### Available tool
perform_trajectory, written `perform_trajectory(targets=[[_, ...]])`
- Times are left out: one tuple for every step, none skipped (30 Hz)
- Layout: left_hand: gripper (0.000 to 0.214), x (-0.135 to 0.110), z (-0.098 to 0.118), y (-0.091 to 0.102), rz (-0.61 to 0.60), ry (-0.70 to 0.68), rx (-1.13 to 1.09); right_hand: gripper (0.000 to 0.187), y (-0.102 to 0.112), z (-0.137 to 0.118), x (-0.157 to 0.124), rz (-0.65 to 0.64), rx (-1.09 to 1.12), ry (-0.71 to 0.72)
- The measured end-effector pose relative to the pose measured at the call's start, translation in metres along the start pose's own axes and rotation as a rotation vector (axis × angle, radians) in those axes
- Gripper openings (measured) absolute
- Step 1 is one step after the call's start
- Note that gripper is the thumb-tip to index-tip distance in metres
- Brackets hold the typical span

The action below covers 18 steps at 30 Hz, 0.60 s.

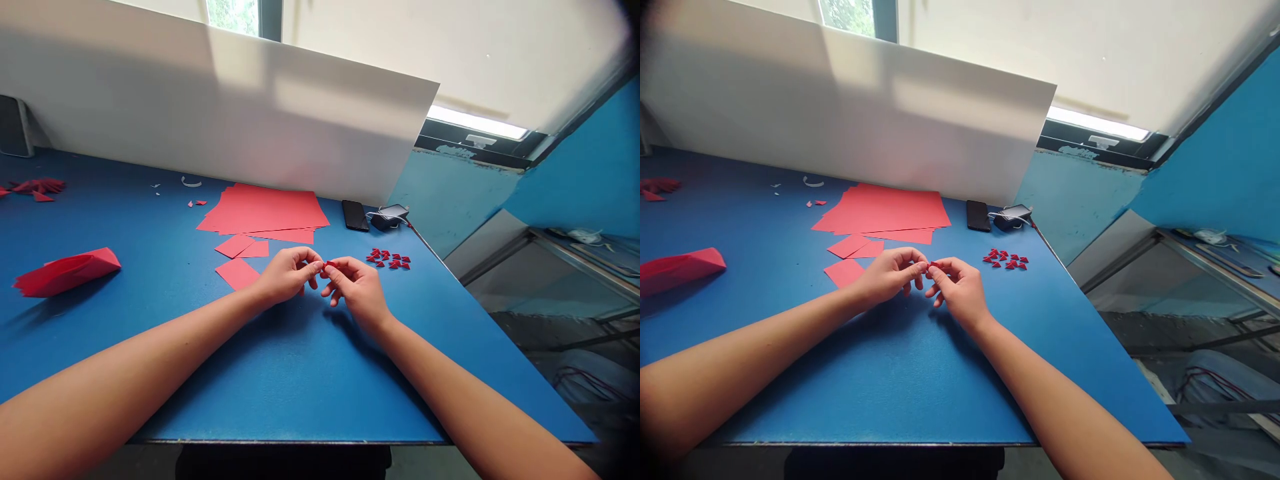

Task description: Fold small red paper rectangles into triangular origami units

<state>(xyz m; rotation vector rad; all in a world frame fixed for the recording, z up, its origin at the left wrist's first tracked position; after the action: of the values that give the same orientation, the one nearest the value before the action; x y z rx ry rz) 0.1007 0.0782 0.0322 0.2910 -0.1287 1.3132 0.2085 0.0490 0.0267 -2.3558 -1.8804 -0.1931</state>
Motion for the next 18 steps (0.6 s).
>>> perform_trajectory(targets=[[0.027, -0.0002, -0.0005, -0.0006, -0.005, 0.007, -0.015, 0.027, 0.0004, 0.0007, 0.0005, 0.005, 0.002, -0.004], [0.028, -0.0005, -0.0009, -0.0008, -0.01, 0.015, -0.024, 0.027, 0.0009, 0.0012, 0.0009, 0.009, 0.003, -0.006], [0.029, -0.0007, -0.001, -0.0006, -0.012, 0.021, -0.026, 0.028, 0.0013, 0.0015, 0.0012, 0.013, 0.001, -0.006], [0.03, -0.0008, -0.0007, 0.0002, -0.011, 0.025, -0.024, 0.028, 0.0015, 0.0018, 0.0013, 0.015, -0.003, -0.007], [0.031, -0.0009, -0.0003, 0.0012, -0.01, 0.027, -0.021, 0.028, 0.0016, 0.0021, 0.0013, 0.016, -0.009, -0.008], [0.031, -0.0009, 0.0003, 0.0023, -0.008, 0.028, -0.019, 0.028, 0.0019, 0.0024, 0.0012, 0.018, -0.014, -0.009], [0.03, -0.0008, 0.0007, 0.0031, -0.008, 0.03, -0.021, 0.028, 0.002, 0.0027, 0.0011, 0.018, -0.017, -0.011], [0.03, -0.0007, 0.0009, 0.0037, -0.01, 0.033, -0.027, 0.029, 0.002, 0.0031, 0.0009, 0.015, -0.017, -0.013], [0.029, -0.0005, 0.0007, 0.0038, -0.015, 0.038, -0.034, 0.029, 0.002, 0.0034, 0.0008, 0.013, -0.013, -0.016], [0.029, -0.0005, 0.0, 0.0033, -0.025, 0.045, -0.039, 0.029, 0.002, 0.0037, 0.0007, 0.01, -0.009, -0.019], [0.029, -0.0004, -0.0008, 0.0025, -0.036, 0.05, -0.046, 0.03, 0.0021, 0.0041, 0.0007, 0.008, -0.004, -0.024], [0.029, -0.0004, -0.0015, 0.0016, -0.046, 0.053, -0.052, 0.03, 0.0022, 0.0045, 0.0008, 0.006, 0.001, -0.029], [0.03, -0.0002, -0.0023, 0.0007, -0.055, 0.055, -0.055, 0.031, 0.0022, 0.0047, 0.0009, 0.003, 0.004, -0.033], [0.03, 0.0, -0.0032, 0.0001, -0.06, 0.056, -0.056, 0.031, 0.0019, 0.0047, 0.001, -0.002, 0.005, -0.033], [0.03, 0.0003, -0.004, -0.0002, -0.061, 0.058, -0.052, 0.031, 0.0013, 0.0045, 0.0009, -0.011, 0.004, -0.031], [0.03, 0.0007, -0.0047, 0.0, -0.058, 0.058, -0.044, 0.031, 0.0006, 0.0041, 0.0008, -0.022, -0.003, -0.025], [0.029, 0.0012, -0.0052, 0.0005, -0.051, 0.056, -0.032, 0.03, 0.0, 0.0038, 0.0007, -0.031, -0.014, -0.018], [0.028, 0.0016, -0.0054, 0.001, -0.046, 0.053, -0.018, 0.03, 0.0, 0.0035, 0.0006, -0.035, -0.029, -0.01]])
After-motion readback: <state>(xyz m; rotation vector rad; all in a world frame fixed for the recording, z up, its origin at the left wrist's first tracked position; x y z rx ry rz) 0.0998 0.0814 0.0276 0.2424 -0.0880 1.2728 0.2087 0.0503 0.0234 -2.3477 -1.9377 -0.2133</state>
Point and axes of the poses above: each hand's wrist, its own x-axis towards the middle knuckle, its own y-axis out of the back of the hand, z = x × y, the point moved 10 cm from there along x, towards the middle knuckle, and after that the axes turned 15 degrees about z, right-handed, at the moved point
